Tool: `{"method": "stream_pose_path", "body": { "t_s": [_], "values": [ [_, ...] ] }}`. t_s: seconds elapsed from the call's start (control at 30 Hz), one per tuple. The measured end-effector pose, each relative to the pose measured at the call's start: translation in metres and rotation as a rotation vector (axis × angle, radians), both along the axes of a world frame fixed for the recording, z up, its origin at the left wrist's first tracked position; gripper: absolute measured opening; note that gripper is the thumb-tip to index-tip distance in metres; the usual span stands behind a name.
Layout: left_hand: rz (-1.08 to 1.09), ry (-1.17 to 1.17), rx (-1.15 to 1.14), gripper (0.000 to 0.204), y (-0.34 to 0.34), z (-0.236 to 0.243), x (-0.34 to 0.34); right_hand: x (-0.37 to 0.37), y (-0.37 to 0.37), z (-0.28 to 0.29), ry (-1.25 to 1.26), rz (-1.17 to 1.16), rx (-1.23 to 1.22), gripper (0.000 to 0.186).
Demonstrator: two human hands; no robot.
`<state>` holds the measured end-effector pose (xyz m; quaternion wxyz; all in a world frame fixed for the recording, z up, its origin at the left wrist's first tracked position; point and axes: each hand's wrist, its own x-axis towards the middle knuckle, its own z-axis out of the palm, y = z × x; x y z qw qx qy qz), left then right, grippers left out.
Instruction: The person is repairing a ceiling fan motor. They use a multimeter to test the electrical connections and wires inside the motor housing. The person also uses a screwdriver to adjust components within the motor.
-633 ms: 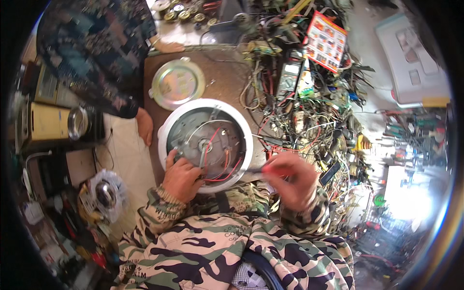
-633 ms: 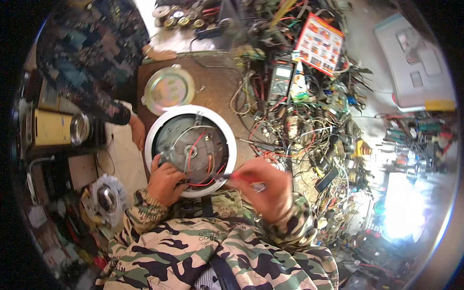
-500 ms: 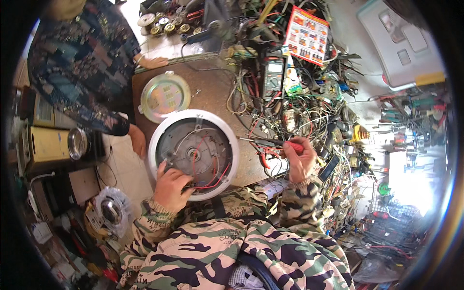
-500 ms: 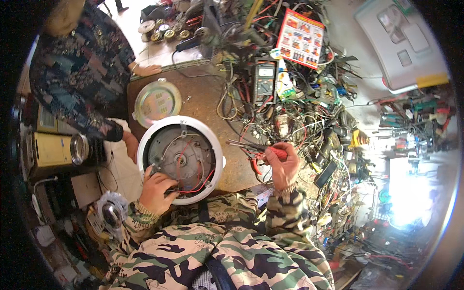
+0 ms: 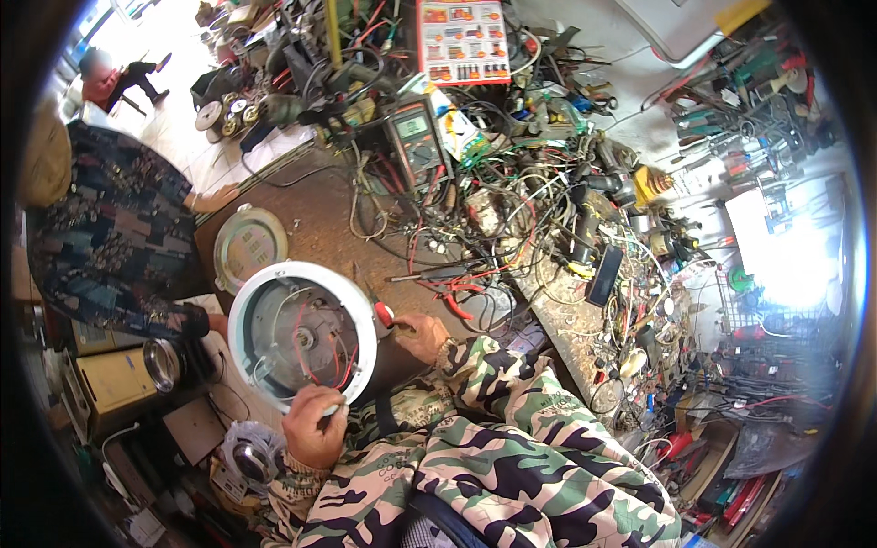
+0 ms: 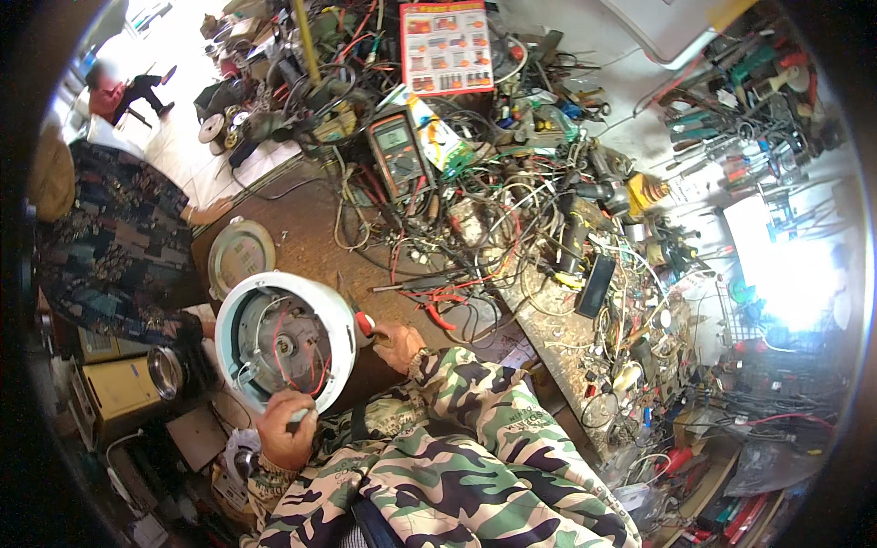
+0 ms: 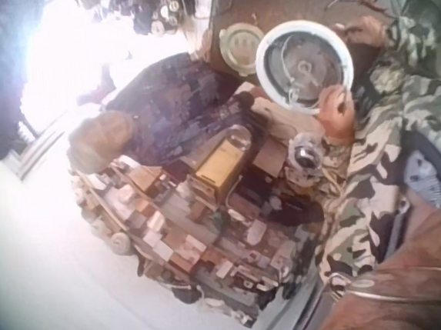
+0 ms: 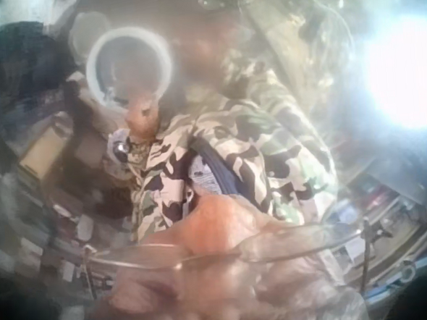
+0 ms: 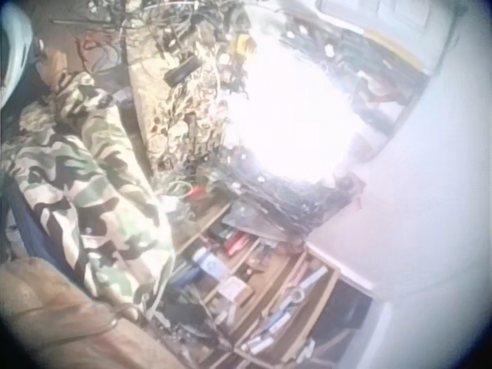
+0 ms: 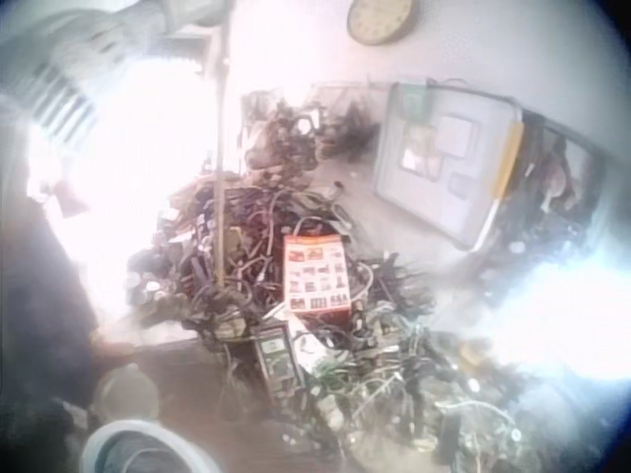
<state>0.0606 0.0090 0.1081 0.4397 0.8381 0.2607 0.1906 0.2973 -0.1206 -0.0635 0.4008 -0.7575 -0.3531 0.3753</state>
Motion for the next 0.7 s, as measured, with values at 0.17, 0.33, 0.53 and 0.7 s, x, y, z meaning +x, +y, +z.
{"method": "stream_pose_path", "body": {
  "t_s": [0.17, 0.33, 0.53, 0.7],
  "values": [
    [-0.077, -0.007, -0.062, 0.015, -0.020, -0.006, 0.013, 0.094, -0.041, 0.035, -0.674, -0.255, 0.096, 0.020],
    [-0.057, 0.026, -0.017, 0.016, -0.025, -0.002, 0.020, 0.238, -0.010, 0.068, -1.239, -0.375, -0.070, 0.054],
    [-0.087, 0.022, -0.006, 0.019, -0.031, 0.005, 0.030, 0.337, -0.009, 0.007, -0.635, -0.263, -0.702, 0.048],
    [0.071, 0.013, -0.041, 0.020, -0.044, 0.005, 0.017, 0.328, -0.025, 0.002, -0.738, -0.223, -0.403, 0.036]
  ]
}}
